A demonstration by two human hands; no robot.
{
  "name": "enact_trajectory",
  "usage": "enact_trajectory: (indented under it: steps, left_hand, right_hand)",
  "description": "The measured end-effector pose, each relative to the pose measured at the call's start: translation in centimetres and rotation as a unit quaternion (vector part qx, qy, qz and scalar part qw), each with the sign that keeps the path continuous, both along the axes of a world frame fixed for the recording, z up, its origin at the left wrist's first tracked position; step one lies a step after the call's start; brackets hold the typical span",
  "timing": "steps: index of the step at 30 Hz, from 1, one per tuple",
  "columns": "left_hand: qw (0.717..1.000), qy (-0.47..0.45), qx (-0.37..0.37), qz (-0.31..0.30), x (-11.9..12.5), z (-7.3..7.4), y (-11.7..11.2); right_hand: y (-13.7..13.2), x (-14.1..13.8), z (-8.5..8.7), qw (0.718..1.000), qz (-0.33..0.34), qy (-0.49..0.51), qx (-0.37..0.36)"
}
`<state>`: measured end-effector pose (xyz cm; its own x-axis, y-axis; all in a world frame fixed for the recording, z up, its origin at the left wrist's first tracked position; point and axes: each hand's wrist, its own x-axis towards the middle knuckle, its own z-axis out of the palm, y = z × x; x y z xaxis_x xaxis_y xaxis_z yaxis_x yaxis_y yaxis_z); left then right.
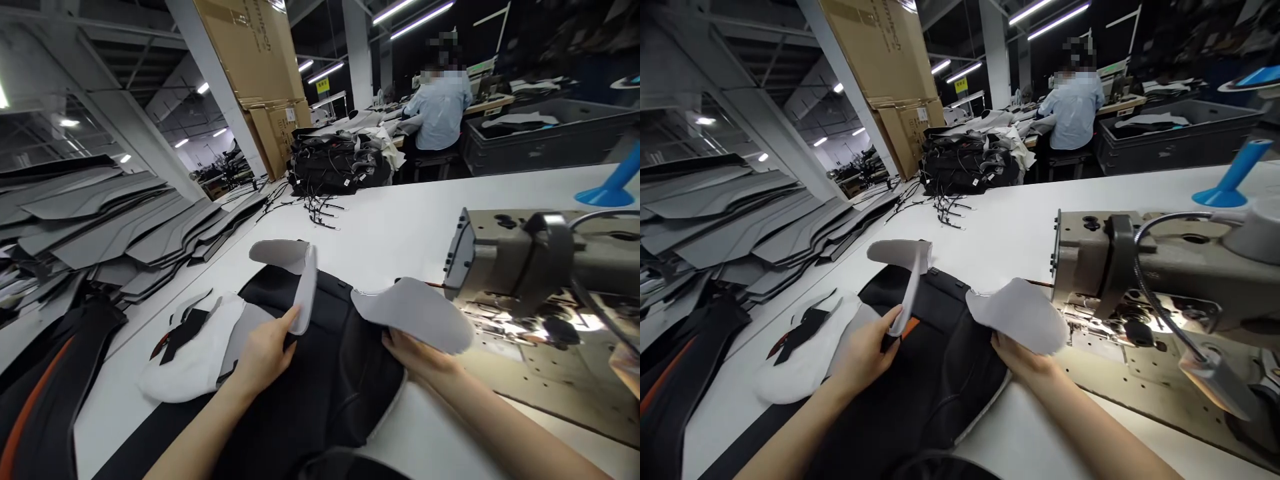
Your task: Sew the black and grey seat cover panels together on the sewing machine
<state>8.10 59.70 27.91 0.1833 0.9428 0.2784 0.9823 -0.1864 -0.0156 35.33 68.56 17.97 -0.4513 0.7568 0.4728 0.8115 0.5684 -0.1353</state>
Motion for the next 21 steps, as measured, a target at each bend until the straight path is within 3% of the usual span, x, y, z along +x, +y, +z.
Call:
enact_trajectory:
  steps: [4,7,10,15,18,21]
  left_hand:
    - [0.983,0.089,-0.119,-0.111,6.4,3.0,-0.1]
    - [0.955,0.121,-0.208,-0.174,11.3,3.3,1.2]
    - [0.942,0.126,-0.250,-0.187,14.1,2.0,3.8]
    - [0.916,0.114,-0.260,-0.283,15.0,-1.4,8.5]
    - [0.906,0.101,-0.276,-0.306,15.4,-2.5,10.8]
    - [0.909,0.120,-0.278,-0.285,16.8,-2.5,11.5]
  right_hand:
    - [1.6,0.2,0.5,0.999,-0.023,-0.031,-0.024]
    - [1.9,0.7,0.4,0.998,0.007,-0.040,-0.039]
    - [-0.5,2.6,-0.2,0.996,0.065,-0.043,-0.047]
    - [-6.2,4.7,-0.8,0.977,0.203,0.004,-0.065]
    - [-7.1,3.6,-1.5,0.989,0.143,-0.008,0.029]
    - [-7.0,3.0,-2.2,0.988,0.105,-0.038,0.103]
